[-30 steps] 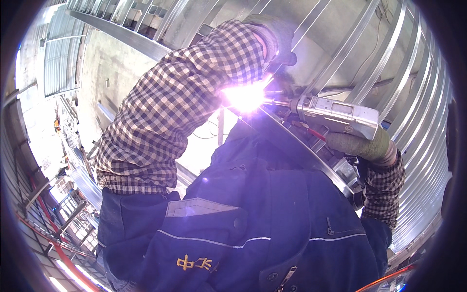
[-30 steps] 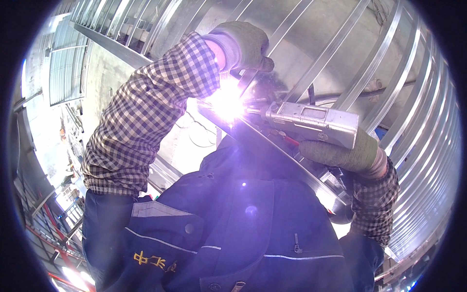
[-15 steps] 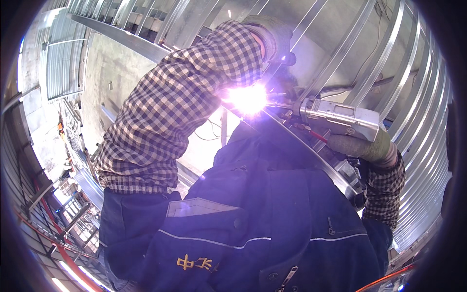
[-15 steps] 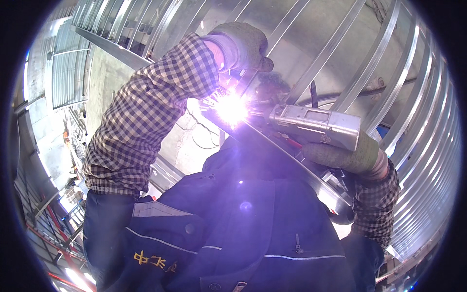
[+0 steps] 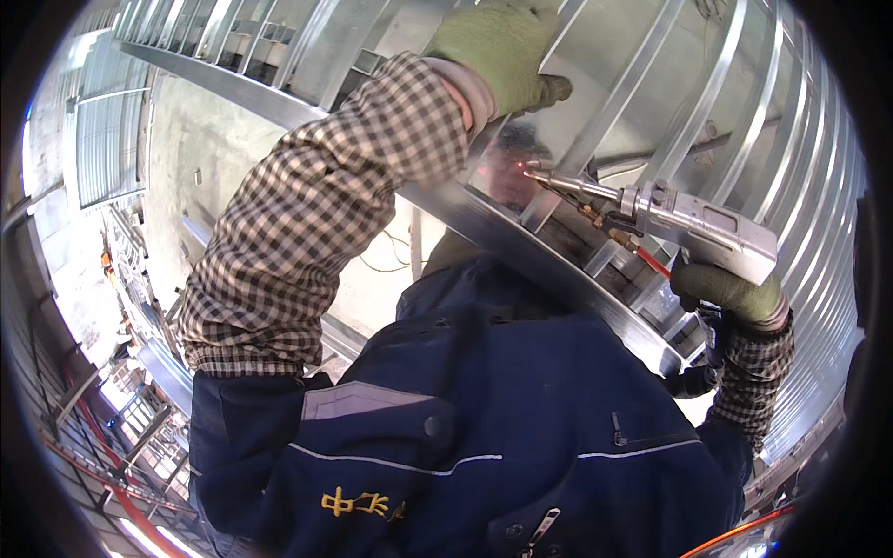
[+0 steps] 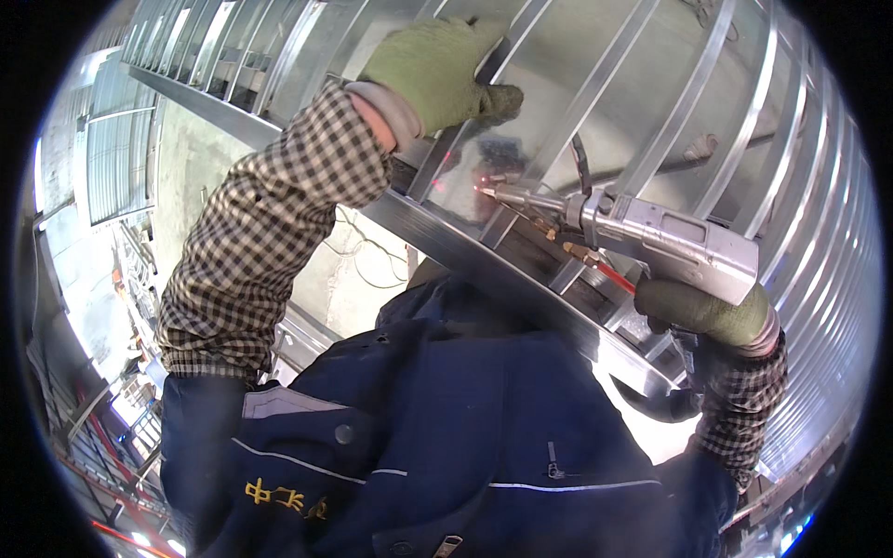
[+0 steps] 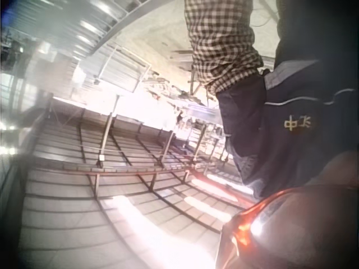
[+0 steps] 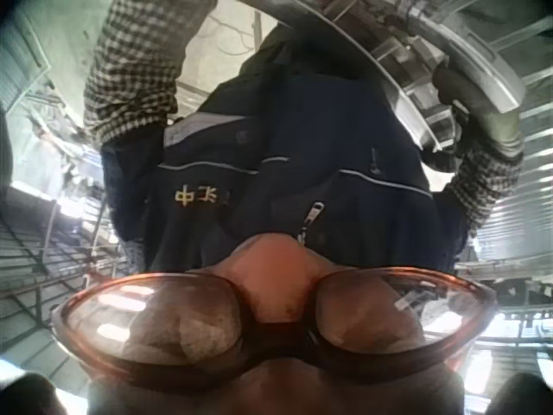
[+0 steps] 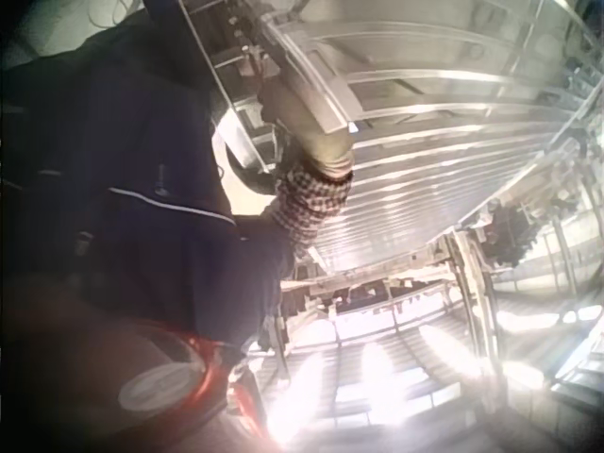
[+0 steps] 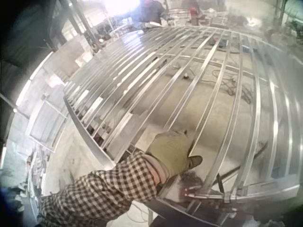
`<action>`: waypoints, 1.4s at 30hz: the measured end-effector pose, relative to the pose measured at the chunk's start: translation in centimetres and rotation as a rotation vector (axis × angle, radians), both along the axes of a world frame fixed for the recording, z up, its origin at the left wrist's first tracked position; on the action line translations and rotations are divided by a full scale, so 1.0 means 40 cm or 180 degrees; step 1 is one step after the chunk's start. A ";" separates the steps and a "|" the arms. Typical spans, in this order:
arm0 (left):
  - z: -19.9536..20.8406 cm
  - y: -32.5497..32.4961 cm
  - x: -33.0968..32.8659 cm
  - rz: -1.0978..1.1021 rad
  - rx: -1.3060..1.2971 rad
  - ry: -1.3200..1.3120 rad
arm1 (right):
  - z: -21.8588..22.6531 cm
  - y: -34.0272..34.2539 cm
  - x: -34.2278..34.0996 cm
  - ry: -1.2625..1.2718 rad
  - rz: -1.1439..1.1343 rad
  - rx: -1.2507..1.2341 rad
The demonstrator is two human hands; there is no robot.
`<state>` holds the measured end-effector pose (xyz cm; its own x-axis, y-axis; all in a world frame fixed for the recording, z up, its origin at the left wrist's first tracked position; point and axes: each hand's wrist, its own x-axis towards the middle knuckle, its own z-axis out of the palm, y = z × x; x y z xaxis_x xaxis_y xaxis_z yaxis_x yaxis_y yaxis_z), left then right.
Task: The person welds metal frame components using a handheld welding gun. They position metal pieces, align them, and apply welds along joints, producing bright sparks and smoke. The person adjusts the frame and continues welding different sections.
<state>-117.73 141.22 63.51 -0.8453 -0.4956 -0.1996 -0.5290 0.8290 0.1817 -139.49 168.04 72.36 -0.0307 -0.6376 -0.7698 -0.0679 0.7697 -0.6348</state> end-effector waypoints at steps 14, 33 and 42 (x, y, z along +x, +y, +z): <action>-0.004 0.091 -0.097 -0.0754 0.0084 -0.0622 | -0.073 0.079 -0.041 -0.0760 0.0936 -0.1135; 0.009 0.106 -0.144 -0.0738 0.0348 -0.0926 | -0.093 0.097 -0.039 -0.1076 0.0612 -0.0848; -0.009 0.097 -0.142 -0.0826 0.0263 -0.0929 | -0.103 0.117 -0.027 -0.1093 0.0283 -0.0562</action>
